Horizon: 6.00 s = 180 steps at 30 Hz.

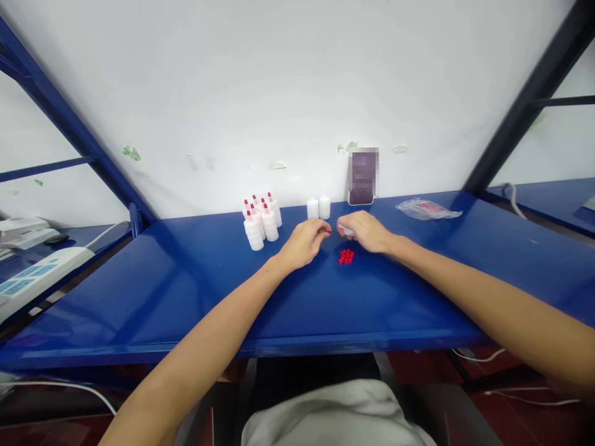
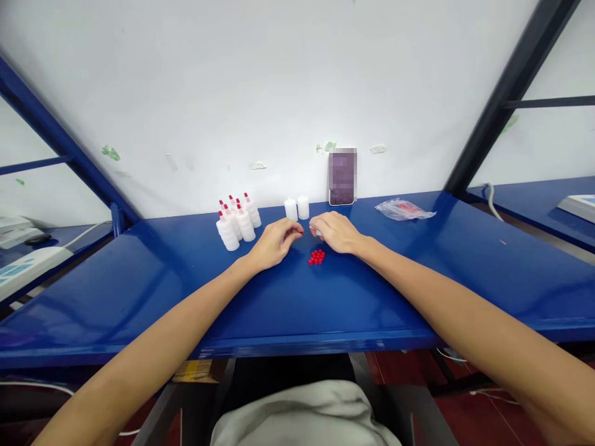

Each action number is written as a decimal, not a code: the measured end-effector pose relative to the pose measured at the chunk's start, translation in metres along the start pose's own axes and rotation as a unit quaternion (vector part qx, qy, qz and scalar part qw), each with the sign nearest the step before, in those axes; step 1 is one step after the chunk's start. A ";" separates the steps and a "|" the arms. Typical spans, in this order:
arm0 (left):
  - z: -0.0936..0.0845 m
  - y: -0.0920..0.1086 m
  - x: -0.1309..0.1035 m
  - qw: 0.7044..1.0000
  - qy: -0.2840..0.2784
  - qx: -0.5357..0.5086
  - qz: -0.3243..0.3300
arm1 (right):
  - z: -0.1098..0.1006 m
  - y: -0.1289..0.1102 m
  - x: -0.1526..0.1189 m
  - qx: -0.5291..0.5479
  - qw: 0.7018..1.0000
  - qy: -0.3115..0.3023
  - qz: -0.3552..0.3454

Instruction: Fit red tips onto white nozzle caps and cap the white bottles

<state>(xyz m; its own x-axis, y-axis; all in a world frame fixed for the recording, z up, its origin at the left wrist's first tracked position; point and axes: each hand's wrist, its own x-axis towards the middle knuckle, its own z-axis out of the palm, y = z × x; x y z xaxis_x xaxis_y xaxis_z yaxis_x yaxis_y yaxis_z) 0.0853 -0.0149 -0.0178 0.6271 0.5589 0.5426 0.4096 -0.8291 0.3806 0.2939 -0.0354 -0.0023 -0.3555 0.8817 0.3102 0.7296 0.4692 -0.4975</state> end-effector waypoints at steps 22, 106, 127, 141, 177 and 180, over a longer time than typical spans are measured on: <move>0.001 0.008 -0.003 0.995 0.053 0.008 0.079 | 0.000 -0.020 -0.006 -0.156 0.988 -0.010 -0.013; -0.047 0.041 0.015 0.986 0.110 -0.125 -0.012 | 0.016 -0.024 -0.006 0.303 0.939 0.147 -0.074; -0.096 0.007 -0.027 0.990 0.062 0.118 -0.049 | 0.013 -0.025 -0.004 0.227 0.958 0.177 -0.009; -0.018 0.054 0.017 0.983 0.128 -0.095 0.091 | 0.018 -0.035 -0.006 0.427 0.896 0.094 -0.073; -0.099 -0.018 -0.036 0.964 0.031 0.263 0.007 | -0.019 0.017 0.140 0.392 0.864 0.316 0.021; -0.101 -0.019 -0.039 0.962 0.038 0.270 -0.003 | -0.008 0.018 0.144 0.361 0.889 0.282 0.024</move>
<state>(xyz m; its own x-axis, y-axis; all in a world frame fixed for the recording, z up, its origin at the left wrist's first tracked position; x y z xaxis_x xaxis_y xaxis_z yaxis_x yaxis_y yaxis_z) -0.0138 -0.0191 0.0299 0.5819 0.5470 0.6019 0.7105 -0.7020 -0.0490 0.2607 0.1001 0.0400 0.1643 0.8319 0.5300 0.0989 0.5208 -0.8480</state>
